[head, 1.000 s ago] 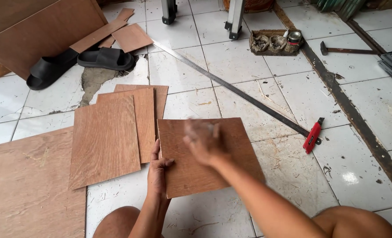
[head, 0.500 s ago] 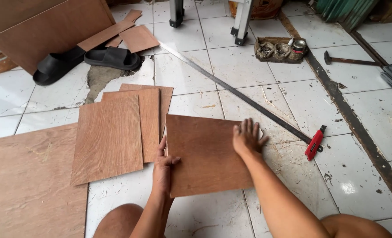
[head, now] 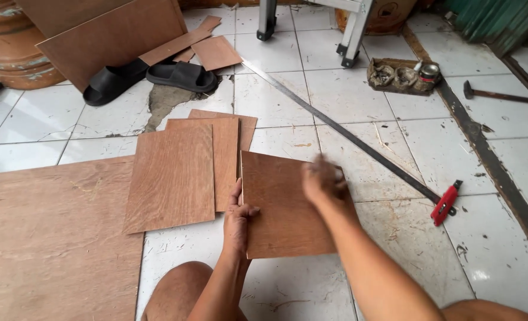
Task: The person sits on the floor and sands the surface and edges of rectangular wood panels using a sanding block. After sanding, the person wipes the panel with a cloth and places it into a frame. The person repeats this process for multiple panels.
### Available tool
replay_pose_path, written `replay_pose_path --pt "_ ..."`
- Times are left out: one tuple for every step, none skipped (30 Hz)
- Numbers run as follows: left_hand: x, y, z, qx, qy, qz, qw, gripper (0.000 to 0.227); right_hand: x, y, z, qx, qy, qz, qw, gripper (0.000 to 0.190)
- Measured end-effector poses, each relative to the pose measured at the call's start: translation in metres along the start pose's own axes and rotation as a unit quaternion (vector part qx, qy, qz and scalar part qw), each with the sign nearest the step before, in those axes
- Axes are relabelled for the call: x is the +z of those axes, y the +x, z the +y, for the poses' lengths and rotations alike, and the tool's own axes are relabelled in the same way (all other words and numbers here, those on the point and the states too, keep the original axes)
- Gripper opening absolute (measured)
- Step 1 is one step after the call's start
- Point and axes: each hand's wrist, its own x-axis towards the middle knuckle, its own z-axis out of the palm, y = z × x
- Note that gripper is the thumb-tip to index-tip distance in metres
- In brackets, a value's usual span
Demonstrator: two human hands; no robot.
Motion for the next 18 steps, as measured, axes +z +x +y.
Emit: replay_pose_path --pt "0.000 0.003 -0.002 -0.003 0.000 -0.003 1.000 0.077 -0.004 -0.005 0.000 0.018 0.018 0.007 1.000 0.052" --pt "-0.001 0.006 -0.004 -0.001 0.003 -0.007 1.000 0.077 -0.007 -0.011 0.000 0.035 0.035 0.015 0.999 0.052" --pt "-0.002 0.008 -0.007 0.001 0.003 -0.010 1.000 0.076 -0.011 -0.017 0.001 0.052 0.051 0.021 0.997 0.052" --pt "-0.002 0.008 -0.010 -0.002 0.001 -0.011 1.000 0.076 -0.016 -0.022 0.008 0.069 0.066 0.026 0.995 0.052" --pt "-0.002 0.009 -0.012 0.000 0.000 -0.016 1.000 0.076 -0.019 -0.029 0.011 0.086 0.081 0.033 0.992 0.052" --pt "-0.001 0.010 -0.013 0.001 0.000 -0.020 1.000 0.075 -0.020 -0.039 0.008 0.102 0.096 0.040 0.989 0.053" --pt "0.004 0.008 -0.010 -0.001 -0.004 -0.024 1.000 0.075 -0.019 -0.029 0.065 0.104 0.091 0.044 0.989 0.053" --pt "0.008 0.005 -0.008 0.002 0.024 -0.018 1.000 0.073 -0.023 -0.029 0.124 0.208 -0.061 0.029 0.976 0.051" --pt "0.011 0.003 -0.001 0.011 0.054 -0.010 0.998 0.072 -0.028 -0.036 0.181 0.302 -0.207 0.015 0.930 0.050" --pt "0.017 -0.001 0.010 0.012 0.054 -0.013 0.998 0.072 -0.030 -0.039 0.196 0.301 -0.207 0.018 0.931 0.050" --pt "0.022 -0.006 0.019 0.041 0.203 -0.042 0.978 0.066 -0.032 -0.044 0.212 0.301 -0.263 0.002 0.917 0.050" --pt "0.027 -0.011 0.028 0.069 0.346 -0.070 0.933 0.060 -0.034 -0.049 0.228 0.299 -0.317 -0.015 0.900 0.049" --pt "0.030 -0.018 0.031 0.069 0.344 -0.076 0.933 0.060 -0.038 -0.056 0.243 0.302 -0.320 -0.010 0.898 0.049" --pt "0.033 -0.025 0.035 0.051 0.354 -0.082 0.930 0.070 -0.042 -0.062 0.258 0.332 -0.284 0.052 0.898 0.048" --pt "0.034 -0.031 0.041 0.036 0.365 -0.085 0.926 0.083 -0.044 -0.065 0.271 0.356 -0.245 0.114 0.894 0.048" --pt "0.034 -0.032 0.044 0.039 0.364 -0.088 0.926 0.083 -0.053 -0.066 0.266 0.355 -0.246 0.118 0.894 0.048" --pt "0.037 -0.032 0.045 0.102 0.372 -0.109 0.916 0.060 -0.064 -0.069 0.263 0.361 -0.127 0.202 0.901 0.048" --pt "0.040 -0.032 0.047 0.164 0.378 -0.129 0.902 0.042 -0.076 -0.073 0.259 0.358 -0.007 0.281 0.890 0.048"
